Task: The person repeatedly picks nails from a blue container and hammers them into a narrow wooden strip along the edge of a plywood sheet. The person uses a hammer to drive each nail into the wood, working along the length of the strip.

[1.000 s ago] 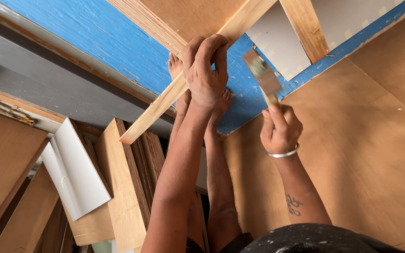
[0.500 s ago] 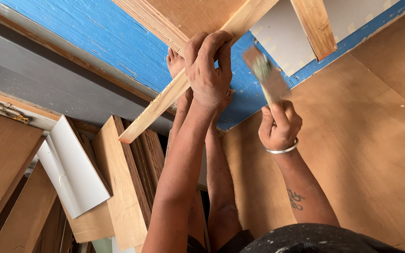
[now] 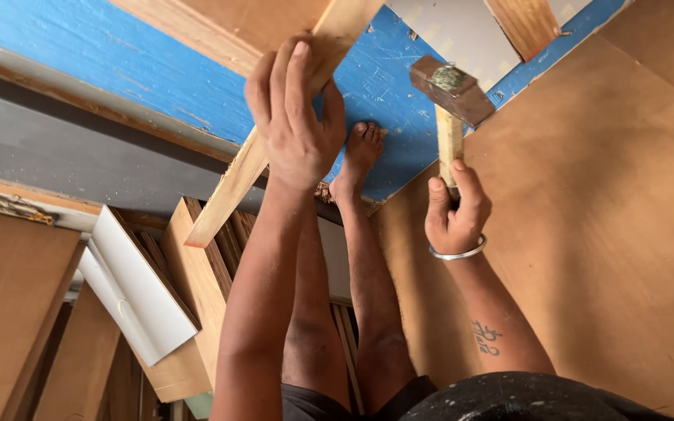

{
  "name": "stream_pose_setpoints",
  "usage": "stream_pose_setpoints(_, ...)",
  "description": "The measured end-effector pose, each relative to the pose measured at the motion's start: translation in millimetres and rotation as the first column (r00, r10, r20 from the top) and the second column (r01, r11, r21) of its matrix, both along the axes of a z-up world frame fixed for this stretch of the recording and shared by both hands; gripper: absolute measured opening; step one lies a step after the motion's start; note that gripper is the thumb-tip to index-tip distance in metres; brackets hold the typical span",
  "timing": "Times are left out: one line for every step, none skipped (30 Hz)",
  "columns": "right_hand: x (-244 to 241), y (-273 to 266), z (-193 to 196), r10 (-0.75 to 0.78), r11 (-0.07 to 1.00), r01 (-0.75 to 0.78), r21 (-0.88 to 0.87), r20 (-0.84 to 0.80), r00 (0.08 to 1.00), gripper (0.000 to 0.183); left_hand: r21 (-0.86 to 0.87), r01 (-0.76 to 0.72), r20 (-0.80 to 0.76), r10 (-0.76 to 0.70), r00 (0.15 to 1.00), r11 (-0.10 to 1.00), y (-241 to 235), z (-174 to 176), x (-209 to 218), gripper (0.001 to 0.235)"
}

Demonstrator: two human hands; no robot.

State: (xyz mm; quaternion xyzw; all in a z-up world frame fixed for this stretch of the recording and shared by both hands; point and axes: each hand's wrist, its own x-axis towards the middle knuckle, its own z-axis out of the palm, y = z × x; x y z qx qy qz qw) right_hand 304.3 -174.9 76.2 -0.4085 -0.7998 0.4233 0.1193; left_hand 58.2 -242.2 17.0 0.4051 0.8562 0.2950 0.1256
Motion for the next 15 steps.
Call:
stream_pose_setpoints(4.5,-6.3,-1.7,-0.032,0.999,0.033,-0.033,0.019,0.999,0.043,-0.026,0.023,-0.055,-0.024,0.998,0.999,0.5,1.4,-0.8,0.07)
stream_pose_setpoints(8.7,-13.0,-3.1,-0.063,0.996,0.066,-0.066,0.039,0.997,0.042,-0.051,0.044,-0.109,-0.049,0.993,0.998,0.8,3.2,-1.8,0.071)
stream_pose_setpoints(9.8,-17.7,-2.0,-0.069,0.995,0.071,-0.065,0.04,0.997,0.042,-0.05,0.05,-0.108,-0.055,0.993,0.998,2.0,4.9,-3.1,0.071)
stream_pose_setpoints(10.7,-22.3,-0.7,-0.099,0.99,0.104,-0.092,0.063,0.993,0.041,-0.041,0.045,-0.088,-0.048,0.995,0.998,3.2,6.9,-4.6,0.071)
stream_pose_setpoints(11.5,-26.2,0.6,-0.127,0.984,0.137,-0.117,0.086,0.988,0.041,-0.03,0.038,-0.068,-0.04,0.997,0.999,5.1,8.7,-6.0,0.072)
stream_pose_setpoints(15.5,-30.5,1.7,-0.132,0.983,0.141,-0.115,0.087,0.987,0.041,-0.028,0.042,-0.067,-0.044,0.997,0.999,6.8,9.9,-7.0,0.072)
stream_pose_setpoints(18.7,-34.6,2.2,-0.166,0.967,0.185,-0.172,0.12,0.979,0.041,-0.007,0.045,-0.067,-0.046,0.997,0.999,9.2,10.8,-8.8,0.071)
stream_pose_setpoints(21.7,-38.9,2.7,-0.197,0.946,0.229,-0.228,0.155,0.968,0.041,0.014,0.049,-0.067,-0.048,0.997,0.999,11.6,11.9,-10.7,0.07)
stream_pose_setpoints(24.3,-40.3,1.8,-0.204,0.945,0.235,-0.227,0.153,0.967,0.041,0.016,0.055,-0.07,-0.054,0.996,0.998,12.8,12.1,-11.5,0.07)
stream_pose_setpoints(26.8,-42.0,0.8,-0.212,0.939,0.244,-0.244,0.152,0.966,0.041,0.039,0.058,-0.072,-0.055,0.996,0.998,13.8,12.3,-12.4,0.069)
stream_pose_setpoints(29.4,-44.0,0.4,-0.219,0.932,0.253,-0.259,0.152,0.964,0.041,0.063,0.06,-0.072,-0.055,0.996,0.996,14.4,12.6,-13.1,0.068)
stream_pose_setpoints(30.9,-45.3,0.7,-0.226,0.931,0.259,-0.258,0.151,0.962,0.041,0.064,0.066,-0.073,-0.061,0.995,0.996,14.5,12.5,-14.1,0.068)
stream_pose_setpoints(32.4,-45.8,1.3,-0.211,0.936,0.245,-0.252,0.155,0.965,0.042,0.063,0.073,-0.064,-0.07,0.996,0.995,14.2,13.0,-15.2,0.067)
stream_pose_setpoints(33.4,-46.7,2.2,-0.196,0.941,0.232,-0.247,0.16,0.967,0.043,0.061,0.081,-0.054,-0.078,0.995,0.995,13.7,13.7,-16.7,0.066)
stream_pose_setpoints(37.6,-50.4,1.0,-0.197,0.941,0.232,-0.247,0.158,0.967,0.043,0.061,0.082,-0.056,-0.079,0.995,0.995,13.7,13.4,-16.8,0.066)
